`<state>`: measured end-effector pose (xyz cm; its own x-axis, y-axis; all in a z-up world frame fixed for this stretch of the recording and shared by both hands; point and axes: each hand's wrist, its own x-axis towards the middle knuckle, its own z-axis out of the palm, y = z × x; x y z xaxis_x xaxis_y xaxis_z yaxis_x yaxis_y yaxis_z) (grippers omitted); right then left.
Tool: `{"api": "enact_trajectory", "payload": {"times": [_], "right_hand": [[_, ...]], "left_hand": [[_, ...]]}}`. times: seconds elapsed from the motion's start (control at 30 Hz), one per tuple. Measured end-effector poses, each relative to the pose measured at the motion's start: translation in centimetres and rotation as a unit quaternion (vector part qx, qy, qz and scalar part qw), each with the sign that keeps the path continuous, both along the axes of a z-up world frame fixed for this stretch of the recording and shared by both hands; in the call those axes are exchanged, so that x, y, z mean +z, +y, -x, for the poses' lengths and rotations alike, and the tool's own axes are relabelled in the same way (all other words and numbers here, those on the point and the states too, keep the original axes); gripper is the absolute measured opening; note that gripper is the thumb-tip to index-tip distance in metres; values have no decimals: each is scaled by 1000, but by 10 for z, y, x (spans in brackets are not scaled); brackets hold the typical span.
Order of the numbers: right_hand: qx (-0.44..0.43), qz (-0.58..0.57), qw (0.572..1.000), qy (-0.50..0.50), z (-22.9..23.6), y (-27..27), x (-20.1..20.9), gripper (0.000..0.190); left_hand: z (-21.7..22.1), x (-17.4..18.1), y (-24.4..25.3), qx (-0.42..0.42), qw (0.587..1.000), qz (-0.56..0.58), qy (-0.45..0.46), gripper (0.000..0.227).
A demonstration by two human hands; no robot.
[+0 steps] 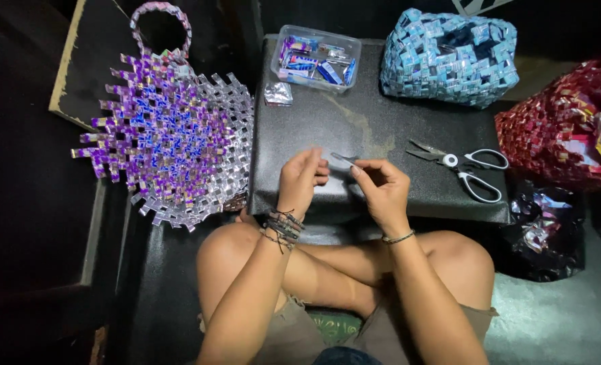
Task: The person folds small silver candy wrappers by hand while sitting on the floor next to woven bags made from the same material.
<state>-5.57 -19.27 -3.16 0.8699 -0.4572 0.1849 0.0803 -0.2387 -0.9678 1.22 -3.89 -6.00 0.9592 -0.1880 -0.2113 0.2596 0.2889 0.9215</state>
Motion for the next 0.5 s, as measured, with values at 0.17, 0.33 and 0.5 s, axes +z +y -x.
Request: {"api": "enact_trajectory", "payload": {"times": [0.17,0.33,0.5], "right_hand": [[16,17,999,-22,-4,1,-3,15],[32,-36,999,7,-10,-9,-8,14],[125,-198,967,102,-25,-20,-4,42]], "left_hand": [[-15,-8,0,-84,996,-28,14,38],[-26,-15,-4,-120,992,-35,4,35],[-31,-11,-2,-119,983,-117,-71,27]]}}
